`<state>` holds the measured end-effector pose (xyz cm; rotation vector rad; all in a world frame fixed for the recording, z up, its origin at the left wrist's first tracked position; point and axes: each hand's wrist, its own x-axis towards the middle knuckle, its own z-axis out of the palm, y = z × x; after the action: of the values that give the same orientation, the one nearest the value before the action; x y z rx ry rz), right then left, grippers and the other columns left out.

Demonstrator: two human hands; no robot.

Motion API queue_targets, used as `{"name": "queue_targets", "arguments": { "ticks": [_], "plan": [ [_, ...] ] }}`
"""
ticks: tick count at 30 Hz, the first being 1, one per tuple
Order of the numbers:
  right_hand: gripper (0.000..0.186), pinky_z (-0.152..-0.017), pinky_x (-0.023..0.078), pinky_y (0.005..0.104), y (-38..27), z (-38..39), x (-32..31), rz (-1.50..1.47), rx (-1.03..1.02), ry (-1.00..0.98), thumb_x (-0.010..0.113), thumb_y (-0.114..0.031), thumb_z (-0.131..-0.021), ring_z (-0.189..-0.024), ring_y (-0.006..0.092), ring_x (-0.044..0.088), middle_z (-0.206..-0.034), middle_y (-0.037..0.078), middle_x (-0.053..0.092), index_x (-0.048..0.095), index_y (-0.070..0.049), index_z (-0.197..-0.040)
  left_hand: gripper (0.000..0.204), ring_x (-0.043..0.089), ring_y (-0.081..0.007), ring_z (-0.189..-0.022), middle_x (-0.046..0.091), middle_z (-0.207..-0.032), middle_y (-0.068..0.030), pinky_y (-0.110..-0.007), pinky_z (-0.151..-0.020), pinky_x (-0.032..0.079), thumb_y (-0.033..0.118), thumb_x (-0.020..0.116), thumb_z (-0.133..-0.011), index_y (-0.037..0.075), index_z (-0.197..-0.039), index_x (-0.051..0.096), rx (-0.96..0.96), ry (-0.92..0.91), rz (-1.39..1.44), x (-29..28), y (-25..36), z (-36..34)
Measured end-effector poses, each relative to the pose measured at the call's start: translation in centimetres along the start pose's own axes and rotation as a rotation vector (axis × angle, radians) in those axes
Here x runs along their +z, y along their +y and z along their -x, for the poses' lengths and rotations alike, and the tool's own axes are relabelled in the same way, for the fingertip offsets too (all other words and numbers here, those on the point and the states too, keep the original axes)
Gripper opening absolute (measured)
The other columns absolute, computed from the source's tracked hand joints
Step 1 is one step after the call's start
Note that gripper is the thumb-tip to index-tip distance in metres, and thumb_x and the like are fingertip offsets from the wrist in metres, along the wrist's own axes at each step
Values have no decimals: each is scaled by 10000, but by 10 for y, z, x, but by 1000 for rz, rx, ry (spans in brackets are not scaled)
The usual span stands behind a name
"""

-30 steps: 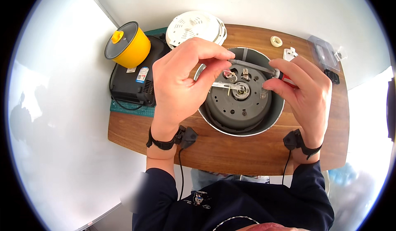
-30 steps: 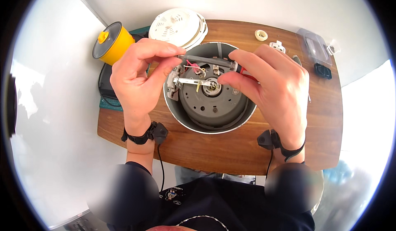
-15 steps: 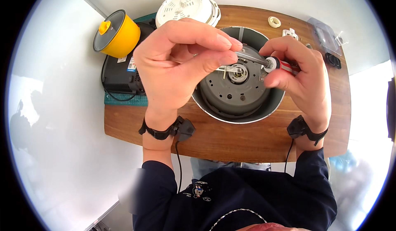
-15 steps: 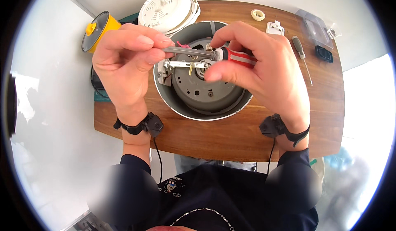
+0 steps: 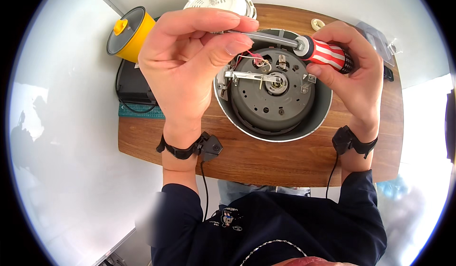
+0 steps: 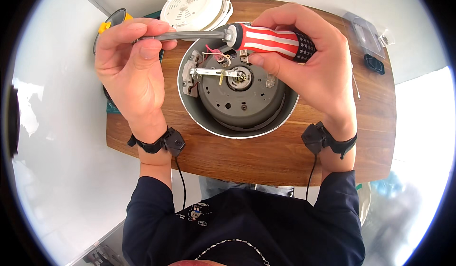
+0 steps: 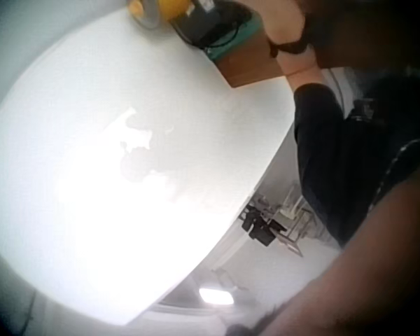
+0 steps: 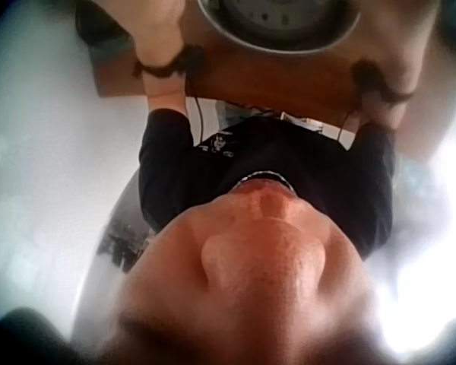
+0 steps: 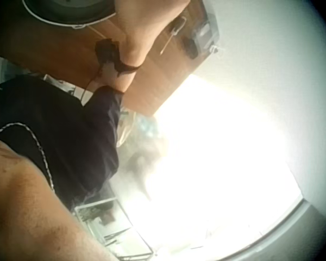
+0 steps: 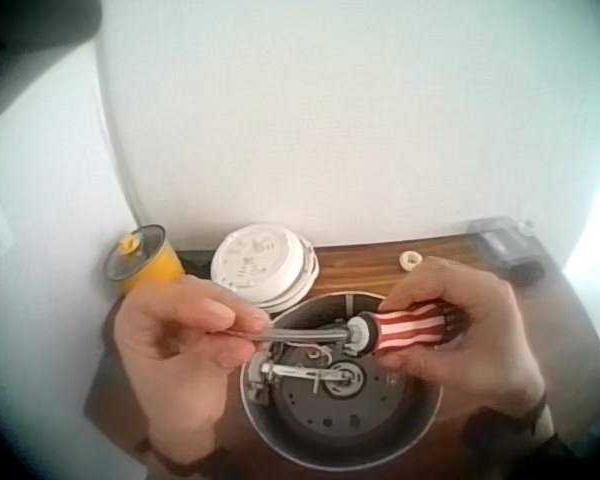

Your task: The person uses a screwdriver to tighten screws on the internal mechanism of a disassembled white appliance. They then place the top cover onto the appliance body and align it.

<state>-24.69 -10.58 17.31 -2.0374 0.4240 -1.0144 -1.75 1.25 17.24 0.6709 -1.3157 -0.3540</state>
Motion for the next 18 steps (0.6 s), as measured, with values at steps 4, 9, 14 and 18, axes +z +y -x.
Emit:
{"name": "queue_targets", "arguments": {
  "ticks": [4, 9, 14, 18],
  "plan": [
    [407, -889, 527, 272, 4, -1, 2, -85, 69, -15, 883, -25, -755, -990, 126, 646, -1089, 36, 679, 681, 8, -1106, 282, 725, -261, -956, 735, -1069, -165, -362, -790, 633, 8, 778, -879, 26, -1142, 678, -75, -23, 50, -2, -2, -2],
    [422, -891, 529, 276, 8, -3, 4, -128, 138, -56, 885, -50, -781, -992, 129, 650, -1095, 38, 684, 669, 9, -1139, 369, 711, -221, -977, 734, -1085, -160, -335, -812, 615, -20, 795, -848, -10, -1195, 666, -207, 6, 61, 6, 3, -2],
    [405, -886, 539, 274, 11, -4, 4, -181, 127, -14, 873, -78, -814, -981, 120, 666, -1069, 42, 711, 674, -9, -1159, 447, 701, -194, -1001, 738, -1097, -134, -307, -866, 590, -19, 824, -803, 5, -1220, 668, -297, -66, -120, 10, 4, -8],
    [373, -867, 556, 264, 10, -7, 5, -189, 147, 52, 872, -107, -823, -951, 101, 681, -1032, 40, 744, 696, -26, -1142, 272, 695, -200, -944, 744, -999, -47, -331, -842, 547, 53, 807, -807, 68, -1070, 740, -213, -273, -747, 0, -14, -8]
  ]
}}
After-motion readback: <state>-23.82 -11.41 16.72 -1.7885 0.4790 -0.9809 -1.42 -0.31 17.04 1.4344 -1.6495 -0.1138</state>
